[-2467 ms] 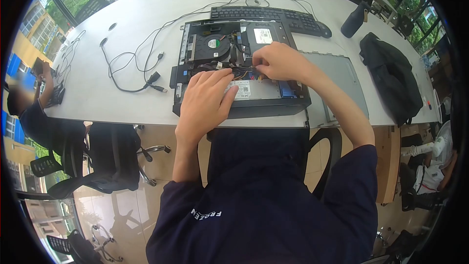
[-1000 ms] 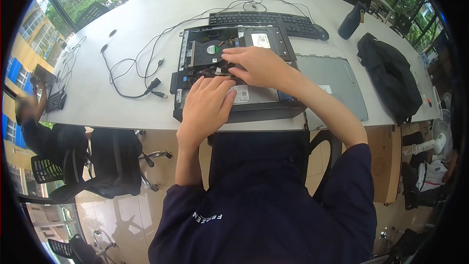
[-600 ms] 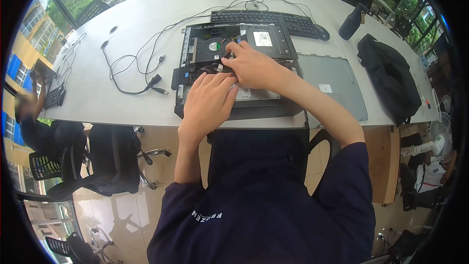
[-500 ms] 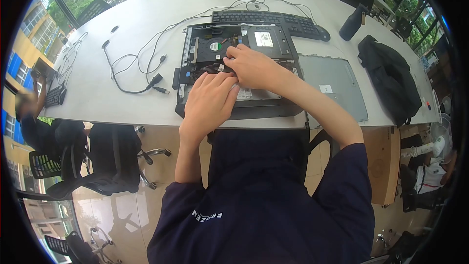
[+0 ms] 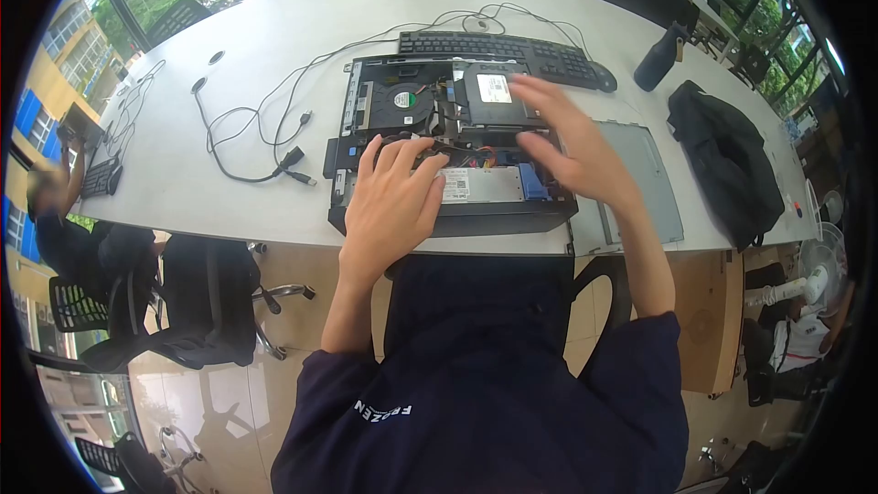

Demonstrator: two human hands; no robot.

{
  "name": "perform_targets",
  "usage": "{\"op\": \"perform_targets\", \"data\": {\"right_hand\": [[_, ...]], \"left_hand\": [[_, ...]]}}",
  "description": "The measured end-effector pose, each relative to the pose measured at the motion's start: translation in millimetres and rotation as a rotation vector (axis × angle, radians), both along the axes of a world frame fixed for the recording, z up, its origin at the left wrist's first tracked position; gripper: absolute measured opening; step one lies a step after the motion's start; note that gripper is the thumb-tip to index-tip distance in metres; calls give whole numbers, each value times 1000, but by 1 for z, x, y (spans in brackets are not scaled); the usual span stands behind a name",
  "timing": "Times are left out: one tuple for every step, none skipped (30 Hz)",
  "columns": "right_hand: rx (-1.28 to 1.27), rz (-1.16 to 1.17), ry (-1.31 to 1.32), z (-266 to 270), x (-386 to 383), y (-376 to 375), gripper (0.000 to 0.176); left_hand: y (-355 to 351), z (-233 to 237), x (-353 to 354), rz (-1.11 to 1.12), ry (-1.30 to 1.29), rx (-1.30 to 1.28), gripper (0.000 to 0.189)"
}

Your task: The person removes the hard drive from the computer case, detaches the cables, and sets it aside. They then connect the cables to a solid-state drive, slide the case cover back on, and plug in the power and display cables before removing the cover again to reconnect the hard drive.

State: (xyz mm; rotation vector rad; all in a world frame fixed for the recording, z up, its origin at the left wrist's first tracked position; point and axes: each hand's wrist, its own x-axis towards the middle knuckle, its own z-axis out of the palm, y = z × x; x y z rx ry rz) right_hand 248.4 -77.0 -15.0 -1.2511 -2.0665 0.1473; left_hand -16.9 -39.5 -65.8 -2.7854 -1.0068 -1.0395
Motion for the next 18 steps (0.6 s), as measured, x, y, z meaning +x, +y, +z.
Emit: {"op": "perform_targets", "data": {"right_hand": [[20, -83, 32, 2, 16, -13, 53], [21, -193, 55, -1, 34, -26, 53], [24, -310, 76, -4, 55, -38, 53], [-2, -427, 58, -17, 88, -47, 53], [-30, -552, 39, -39, 120, -57, 53], [-34, -568, 36, -59, 148, -68, 53], [-137, -786, -150, -79, 174, -80, 56], [-242, -1001, -340, -95, 189, -90, 60], [-238, -1021, -346, -108, 195, -97, 60], [-356, -1064, -296, -120, 196, -104, 64], [-473, -1099, -241, -130, 199, -109, 69], [-472, -1108, -238, -134, 202, -112, 69], [-469, -1079, -196, -139, 205, -114, 72], [-470, -1048, -149, -144, 205, -116, 74], [-474, -1053, -135, -144, 205, -117, 74], [-459, -1087, -110, -139, 207, -115, 74], [-444, -1120, -87, -136, 208, -114, 74], [-441, -1125, -78, -133, 210, -112, 74]], "left_hand": [[-2, 2, -1, 10, 0, 0, 23], [-4, 5, 0, -25, -80, 42, 24], [-7, 8, 2, -67, -160, 84, 25], [-14, 9, 4, -160, -249, 73, 29], [-24, 9, 8, -172, -250, 68, 29], [-37, 9, 14, -409, -289, -122, 25], [-52, 7, 21, -648, -325, -315, 22], [-70, 1, 31, -655, -208, -485, 24], [-87, -3, 44, -658, -86, -643, 28], [-96, -12, 59, -648, 88, -725, 35], [-103, -28, 75, -628, 266, -801, 43], [-106, -48, 90, -581, 394, -776, 66], [-105, -64, 102, -586, 400, -772, 66], [-104, -79, 112, -589, 271, -754, 72], [-103, -88, 119, -589, 145, -734, 80], [-98, -89, 126, -616, 175, -886, 88], [-102, -90, 130, -619, 188, -884, 88], [-104, -90, 135, -607, 143, -926, 89]]}}
